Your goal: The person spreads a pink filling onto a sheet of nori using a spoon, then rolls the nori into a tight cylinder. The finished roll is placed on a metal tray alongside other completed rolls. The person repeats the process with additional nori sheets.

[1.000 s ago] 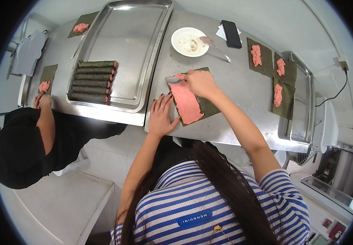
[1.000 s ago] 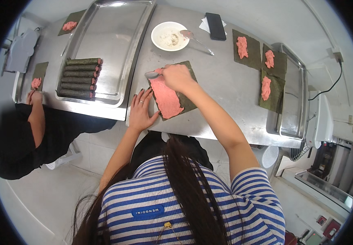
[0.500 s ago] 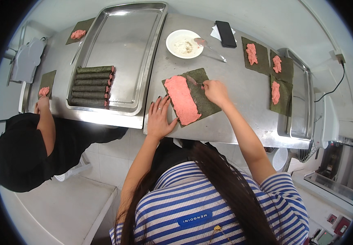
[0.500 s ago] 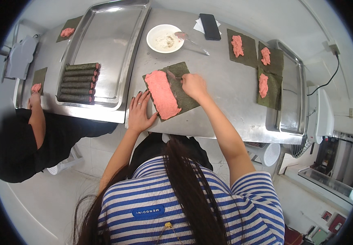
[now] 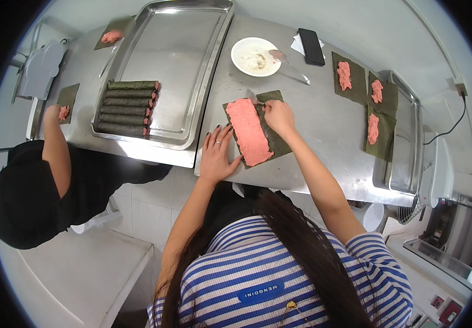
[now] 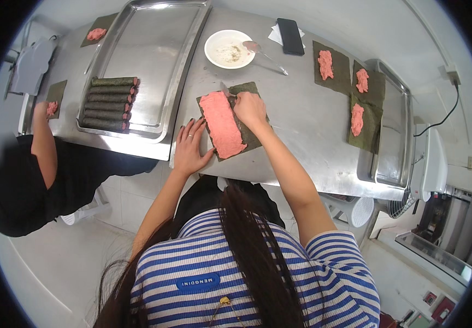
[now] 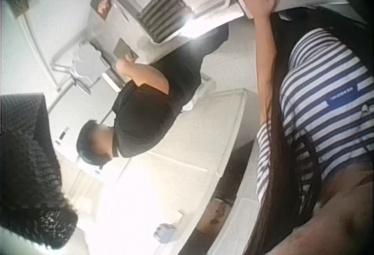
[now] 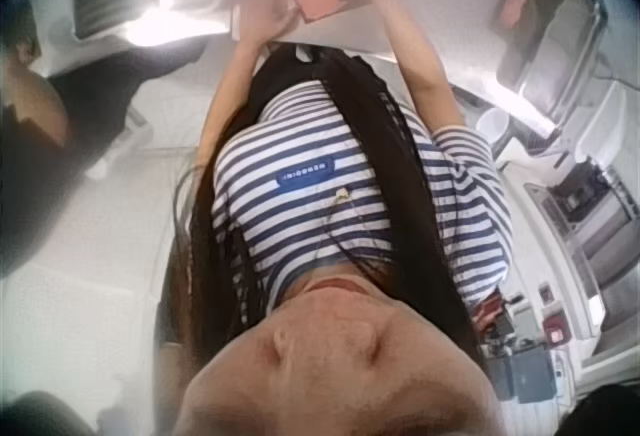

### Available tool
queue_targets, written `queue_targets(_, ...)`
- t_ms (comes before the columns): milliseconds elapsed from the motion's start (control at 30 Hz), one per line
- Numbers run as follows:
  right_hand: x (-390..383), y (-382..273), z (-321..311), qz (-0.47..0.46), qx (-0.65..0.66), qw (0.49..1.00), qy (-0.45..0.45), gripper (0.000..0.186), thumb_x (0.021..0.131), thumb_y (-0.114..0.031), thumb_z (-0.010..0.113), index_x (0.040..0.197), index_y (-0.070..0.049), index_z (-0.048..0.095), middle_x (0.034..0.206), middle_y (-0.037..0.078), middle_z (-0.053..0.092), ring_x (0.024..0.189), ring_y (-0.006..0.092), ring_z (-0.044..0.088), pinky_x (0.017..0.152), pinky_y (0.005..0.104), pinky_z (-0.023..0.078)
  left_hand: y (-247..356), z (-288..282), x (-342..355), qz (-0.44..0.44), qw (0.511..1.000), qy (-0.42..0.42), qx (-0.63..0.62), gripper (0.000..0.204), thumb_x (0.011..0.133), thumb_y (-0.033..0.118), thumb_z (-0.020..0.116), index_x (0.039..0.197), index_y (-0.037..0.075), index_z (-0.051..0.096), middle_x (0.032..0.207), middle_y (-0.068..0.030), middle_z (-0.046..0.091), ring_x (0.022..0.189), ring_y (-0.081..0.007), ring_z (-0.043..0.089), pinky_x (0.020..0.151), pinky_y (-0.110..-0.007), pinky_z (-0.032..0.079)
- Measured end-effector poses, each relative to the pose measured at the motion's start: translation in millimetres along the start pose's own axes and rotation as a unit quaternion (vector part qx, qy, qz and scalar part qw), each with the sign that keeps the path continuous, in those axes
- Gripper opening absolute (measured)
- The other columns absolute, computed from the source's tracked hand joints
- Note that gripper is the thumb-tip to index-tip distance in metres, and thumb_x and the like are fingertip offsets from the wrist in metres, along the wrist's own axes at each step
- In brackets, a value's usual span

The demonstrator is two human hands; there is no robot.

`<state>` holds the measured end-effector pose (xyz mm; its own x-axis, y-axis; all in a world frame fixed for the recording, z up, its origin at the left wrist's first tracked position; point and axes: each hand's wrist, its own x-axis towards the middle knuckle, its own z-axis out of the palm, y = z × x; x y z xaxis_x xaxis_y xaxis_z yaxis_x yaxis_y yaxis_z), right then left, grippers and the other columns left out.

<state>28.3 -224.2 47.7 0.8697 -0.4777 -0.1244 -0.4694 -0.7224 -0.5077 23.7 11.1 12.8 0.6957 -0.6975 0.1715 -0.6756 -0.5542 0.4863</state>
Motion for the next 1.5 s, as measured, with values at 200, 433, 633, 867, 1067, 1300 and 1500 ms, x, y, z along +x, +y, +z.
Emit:
queue_targets(200, 3.0, 3.3, -20.0, -0.124, -0.056, 0.989, 0.062, 0.019, 0.083, -0.011, 0.053, 0.089, -0.005, 0.069, 0.090, 0.019, 0.065, 0.081, 0.0387, 0.064, 0.071, 0.0490, 0.050, -0.9, 1.7, -0.2, -0.004, 1.000, 0.003, 0.007, 0.077, 0.075, 0.044, 0.066, 0.139, 0.009, 0.040, 0.145, -0.0065, 0.039, 0.137, -0.0309, 0.031, 0.113, -0.048, 0.023)
queue_targets(433, -20.7, 8.2, -18.8, -0.193, -0.141, 0.970, 0.032, 0.016, 0.079, -0.007, 0.053, 0.086, -0.003, 0.066, 0.088, 0.015, 0.062, 0.080, 0.0342, 0.064, 0.069, 0.0454, 0.052, -2.0, 1.2, -1.2, -0.009, 1.000, 0.000, 0.007, 0.077, 0.075, 0.044, 0.065, 0.138, 0.009, 0.040, 0.145, -0.0065, 0.039, 0.137, -0.0303, 0.031, 0.113, -0.048, 0.022)
queue_targets(633, 2.8, 3.5, -1.4, -0.227, -0.134, 0.962, 0.070, 0.018, 0.078, -0.006, 0.052, 0.090, -0.002, 0.066, 0.090, 0.015, 0.061, 0.080, 0.0340, 0.064, 0.070, 0.0447, 0.052, -2.0, 2.4, -0.9, -0.005, 1.000, 0.000, 0.005, 0.076, 0.075, 0.044, 0.065, 0.137, 0.009, 0.041, 0.146, -0.0062, 0.038, 0.137, -0.0291, 0.031, 0.114, -0.047, 0.022)
queue_targets(867, -12.0, -6.1, -23.1, -0.161, -0.157, 0.974, 0.021, 0.017, 0.080, -0.006, 0.052, 0.090, -0.002, 0.065, 0.090, 0.016, 0.061, 0.082, 0.0350, 0.065, 0.069, 0.0452, 0.053, -3.2, 2.4, -2.9, -0.012, 1.000, -0.004, 0.010, 0.076, 0.075, 0.045, 0.065, 0.137, 0.008, 0.040, 0.146, -0.0059, 0.037, 0.138, -0.0287, 0.030, 0.114, -0.047, 0.021)
queue_targets(1067, -16.0, -5.7, 1.2, -0.177, -0.180, 0.967, 0.027, 0.013, 0.080, -0.006, 0.052, 0.087, -0.001, 0.062, 0.091, 0.017, 0.061, 0.083, 0.0342, 0.065, 0.068, 0.0447, 0.053, -3.4, 2.7, -1.3, -0.001, 1.000, -0.002, 0.006, 0.075, 0.075, 0.044, 0.065, 0.136, 0.007, 0.040, 0.146, -0.0066, 0.037, 0.138, -0.0288, 0.030, 0.114, -0.046, 0.021)
queue_targets(1300, -5.3, -16.2, -6.8, -0.170, -0.180, 0.968, 0.047, 0.017, 0.080, -0.006, 0.052, 0.091, -0.002, 0.065, 0.089, 0.015, 0.061, 0.078, 0.0347, 0.065, 0.066, 0.0448, 0.054, -5.4, 3.8, -3.4, -0.001, 1.000, 0.004, 0.003, 0.075, 0.075, 0.043, 0.066, 0.136, 0.007, 0.040, 0.146, -0.0068, 0.038, 0.137, -0.0291, 0.030, 0.114, -0.047, 0.021)
queue_targets(1500, -22.5, -24.7, 17.3, -0.199, -0.191, 0.961, 0.012, 0.015, 0.080, -0.007, 0.053, 0.089, 0.001, 0.063, 0.092, 0.017, 0.062, 0.079, 0.0339, 0.066, 0.066, 0.0435, 0.055, -3.6, 4.0, -0.1, -0.001, 1.000, -0.003, -0.001, 0.076, 0.076, 0.044, 0.066, 0.137, 0.007, 0.040, 0.146, -0.0066, 0.037, 0.137, -0.0293, 0.030, 0.114, -0.047, 0.021)
